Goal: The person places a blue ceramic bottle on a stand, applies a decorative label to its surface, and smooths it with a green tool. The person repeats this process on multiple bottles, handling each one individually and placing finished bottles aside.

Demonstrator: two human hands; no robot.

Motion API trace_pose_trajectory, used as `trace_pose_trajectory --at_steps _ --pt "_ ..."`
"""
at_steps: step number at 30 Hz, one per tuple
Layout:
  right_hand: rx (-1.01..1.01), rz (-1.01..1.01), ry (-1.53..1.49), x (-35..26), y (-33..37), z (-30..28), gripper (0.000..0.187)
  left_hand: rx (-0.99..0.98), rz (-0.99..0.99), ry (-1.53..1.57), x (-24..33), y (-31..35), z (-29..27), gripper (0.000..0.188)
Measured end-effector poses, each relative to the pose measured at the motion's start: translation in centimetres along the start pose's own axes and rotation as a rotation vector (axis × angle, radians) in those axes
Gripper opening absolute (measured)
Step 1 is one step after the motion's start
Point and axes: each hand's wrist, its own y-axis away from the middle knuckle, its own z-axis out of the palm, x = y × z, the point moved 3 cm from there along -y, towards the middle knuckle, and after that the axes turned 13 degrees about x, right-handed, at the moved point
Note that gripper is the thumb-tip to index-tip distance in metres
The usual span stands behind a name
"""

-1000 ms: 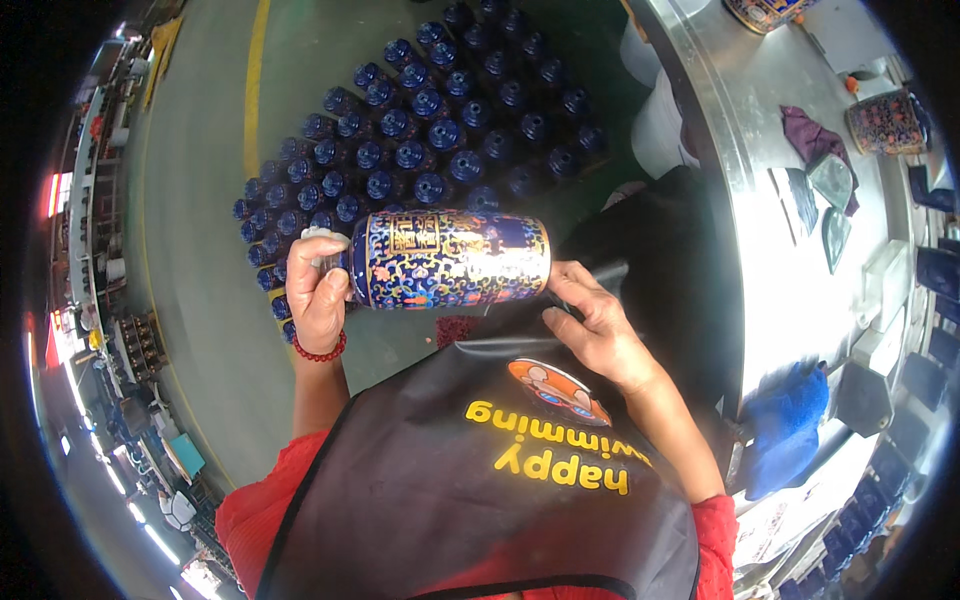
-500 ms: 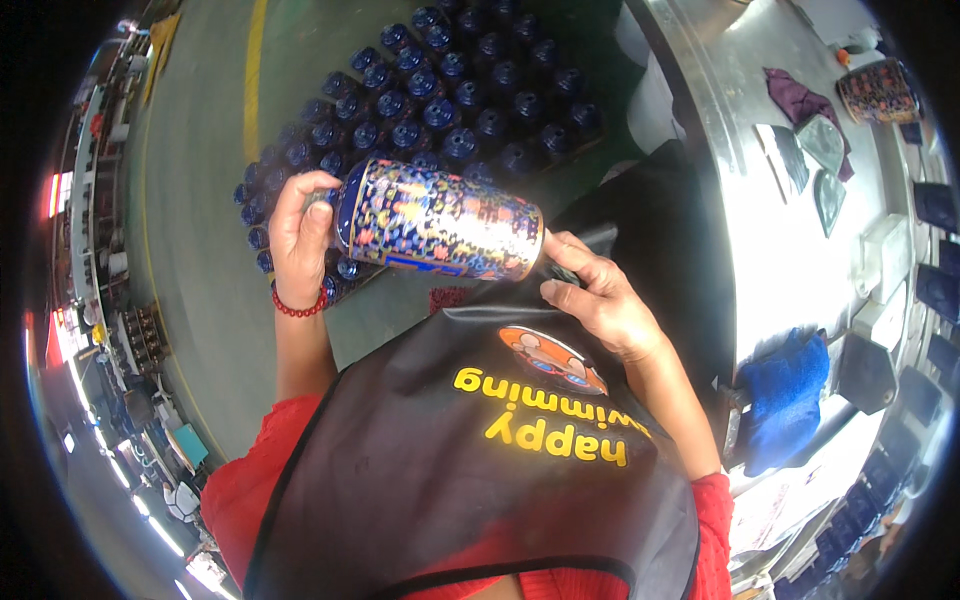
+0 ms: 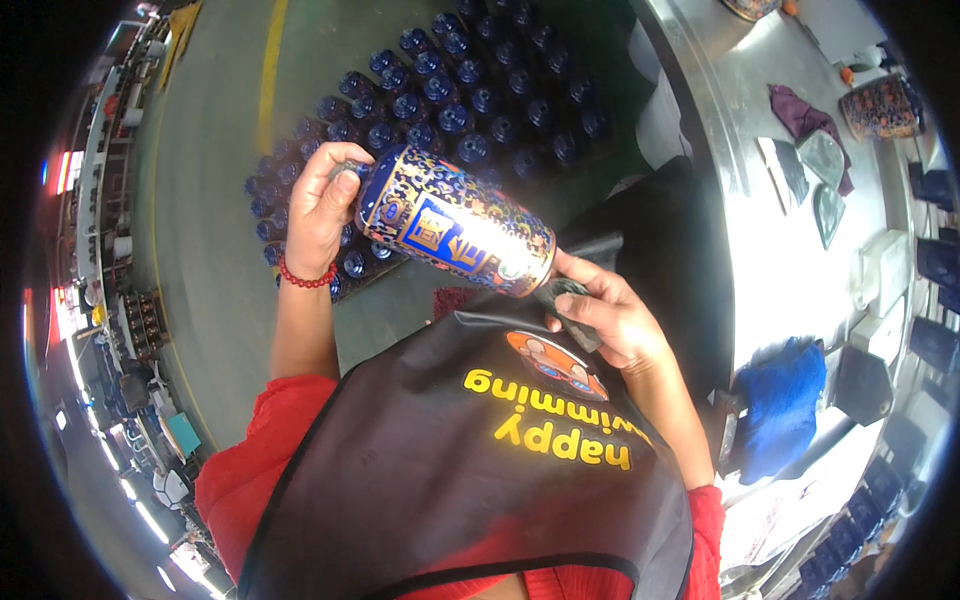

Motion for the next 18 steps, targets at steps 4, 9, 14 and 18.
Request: trace_pose_trajectory --at_steps 4,9,14,18 --pt "0.007 -0.017 -0.019 0.12 0.11 -0.16 0.06 0.008 0.011 -0.049 -0.23 0.12 0.04 0.03" --pt "-0.009 -0.015 0.011 0.24 0.25 -0.36 0.06 0.026 0.011 -0.042 -0.53 0.07 0.12 0.029" --pt "0.0 -0.05 0.049 0.1 0.46 -0.15 0.06 0.02 -0.004 -0.01 -0.77 0.13 0.02 0.029" --pt "0.02 -0.107 0.111 -0.28 0.75 0.09 0.061 0.018 -0.01 0.037 -0.99 0.12 0.04 0.027"
